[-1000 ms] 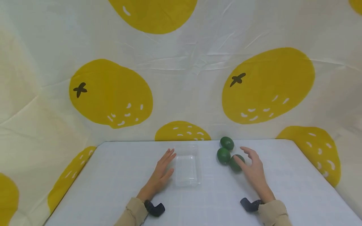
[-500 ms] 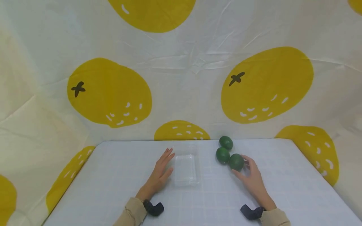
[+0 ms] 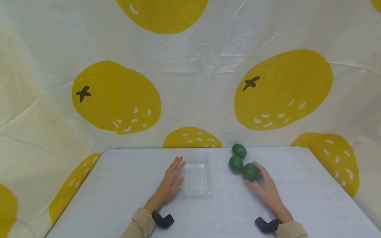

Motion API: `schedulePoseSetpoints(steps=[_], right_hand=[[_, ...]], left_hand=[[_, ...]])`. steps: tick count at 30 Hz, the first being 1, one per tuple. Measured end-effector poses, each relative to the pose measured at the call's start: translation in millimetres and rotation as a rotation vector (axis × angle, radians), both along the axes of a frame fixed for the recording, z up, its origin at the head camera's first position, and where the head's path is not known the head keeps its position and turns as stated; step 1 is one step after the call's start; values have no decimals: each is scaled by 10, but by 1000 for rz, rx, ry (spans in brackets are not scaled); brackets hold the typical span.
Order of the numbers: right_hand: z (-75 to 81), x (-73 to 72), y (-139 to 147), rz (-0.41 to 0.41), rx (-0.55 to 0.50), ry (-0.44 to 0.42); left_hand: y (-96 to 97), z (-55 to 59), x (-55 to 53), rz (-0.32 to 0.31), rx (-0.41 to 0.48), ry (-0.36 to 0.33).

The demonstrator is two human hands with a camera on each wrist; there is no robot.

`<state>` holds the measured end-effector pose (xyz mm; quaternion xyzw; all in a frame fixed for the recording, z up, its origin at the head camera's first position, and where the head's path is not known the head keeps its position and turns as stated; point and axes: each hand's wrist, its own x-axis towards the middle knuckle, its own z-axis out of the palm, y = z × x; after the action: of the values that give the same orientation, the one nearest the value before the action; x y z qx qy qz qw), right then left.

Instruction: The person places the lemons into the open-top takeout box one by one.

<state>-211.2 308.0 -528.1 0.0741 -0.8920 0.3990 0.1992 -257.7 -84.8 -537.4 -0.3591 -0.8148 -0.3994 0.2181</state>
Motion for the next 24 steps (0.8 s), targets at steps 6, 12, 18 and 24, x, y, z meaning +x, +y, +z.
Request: schedulePoseSetpoints(steps=[6, 12, 18, 24], right_hand=[[5, -6, -19, -44, -12, -27], [37, -17, -17, -69, -43, -31], [110, -12, 5, -71, -50, -55], [245, 2, 16, -50, -73, -83]], left_hand=[[-20, -8, -5, 1, 4, 2], [-22, 9, 3, -3, -12, -60], [-10, -1, -25, 8, -17, -21], [-16, -23, -20, 14, -24, -26]])
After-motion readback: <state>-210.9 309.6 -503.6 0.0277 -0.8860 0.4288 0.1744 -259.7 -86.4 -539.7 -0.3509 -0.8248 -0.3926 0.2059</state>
